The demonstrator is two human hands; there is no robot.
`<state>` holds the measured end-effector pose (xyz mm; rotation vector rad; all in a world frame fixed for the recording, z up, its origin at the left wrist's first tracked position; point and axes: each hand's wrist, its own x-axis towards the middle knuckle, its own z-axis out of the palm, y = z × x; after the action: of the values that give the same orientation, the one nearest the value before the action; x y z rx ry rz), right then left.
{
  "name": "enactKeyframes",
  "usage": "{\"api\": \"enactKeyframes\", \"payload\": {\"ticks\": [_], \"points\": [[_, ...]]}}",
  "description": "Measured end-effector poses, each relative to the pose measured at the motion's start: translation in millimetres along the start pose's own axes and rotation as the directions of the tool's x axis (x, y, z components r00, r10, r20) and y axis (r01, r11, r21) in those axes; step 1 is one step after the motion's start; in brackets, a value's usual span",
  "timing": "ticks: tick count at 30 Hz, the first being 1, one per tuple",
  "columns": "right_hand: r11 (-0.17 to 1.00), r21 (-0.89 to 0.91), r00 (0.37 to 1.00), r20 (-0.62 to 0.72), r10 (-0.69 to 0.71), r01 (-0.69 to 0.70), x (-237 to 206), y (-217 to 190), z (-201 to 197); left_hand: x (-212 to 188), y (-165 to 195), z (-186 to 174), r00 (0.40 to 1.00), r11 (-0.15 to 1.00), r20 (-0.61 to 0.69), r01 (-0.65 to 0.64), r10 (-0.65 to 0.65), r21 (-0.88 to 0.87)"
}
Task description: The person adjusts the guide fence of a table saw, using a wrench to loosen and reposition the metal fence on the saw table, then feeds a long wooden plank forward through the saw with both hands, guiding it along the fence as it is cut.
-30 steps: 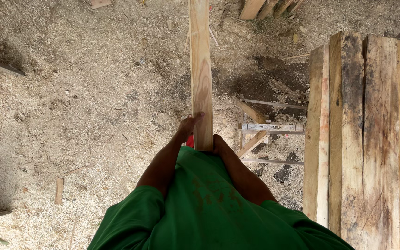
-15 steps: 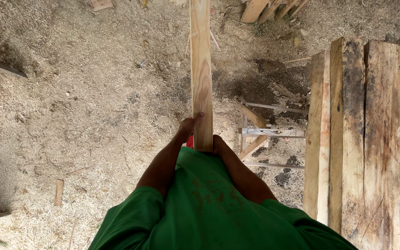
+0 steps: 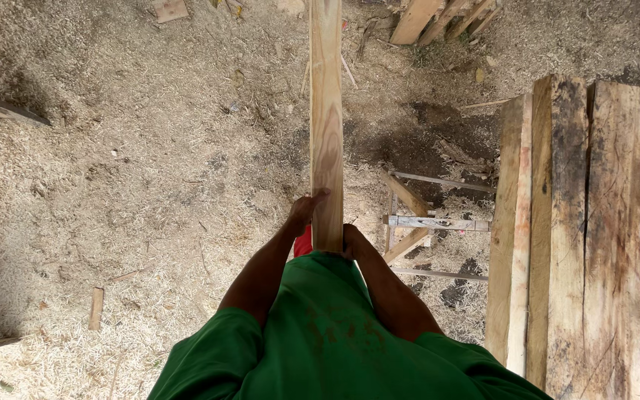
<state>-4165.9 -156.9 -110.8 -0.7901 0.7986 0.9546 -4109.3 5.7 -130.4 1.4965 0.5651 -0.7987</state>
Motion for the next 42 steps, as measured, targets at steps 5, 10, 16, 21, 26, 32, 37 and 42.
{"api": "enactKeyframes", "payload": {"ticks": [5, 10, 16, 21, 26, 32, 37, 42], "points": [[1.000, -0.008, 1.000, -0.009, 0.006, -0.006, 3, -1, -2, -3, -1, 0, 0.999, 0.999, 0.034, -0.040, 0.041, -0.030], [0.998, -0.061, 0.999, -0.046, -0.004, 0.001, 7, -7, -6, 4, 2, 2, 1.000, 0.999, -0.016, 0.015, -0.015, 0.034], [0.996, -0.086, 0.997, -0.075, -0.029, 0.023, 13, -9, -7, 11, 3, -1, 1.000, 0.999, -0.016, 0.007, -0.007, 0.039], [0.996, -0.087, 0.999, -0.039, -0.024, 0.020, 15, -14, -5, 19, 2, -1, 1.000, 0.999, -0.010, 0.011, -0.011, 0.030], [0.997, -0.077, 0.997, -0.068, -0.036, 0.031, 15, -20, 0, 26, 4, 0, 0.999, 0.997, -0.015, 0.037, -0.037, 0.065], [0.996, -0.050, 0.994, -0.084, -0.073, 0.069, 15, -28, 2, 29, 14, -1, 0.997, 0.989, -0.023, 0.077, -0.074, 0.126], [0.996, -0.066, 0.992, -0.107, -0.070, 0.063, 17, -33, 4, 33, 18, -3, 0.999, 0.998, -0.001, 0.042, -0.042, 0.050], [0.996, -0.064, 0.991, -0.113, -0.069, 0.062, 21, -38, 9, 38, 20, -6, 0.999, 0.998, 0.000, 0.032, -0.032, 0.047]]}}
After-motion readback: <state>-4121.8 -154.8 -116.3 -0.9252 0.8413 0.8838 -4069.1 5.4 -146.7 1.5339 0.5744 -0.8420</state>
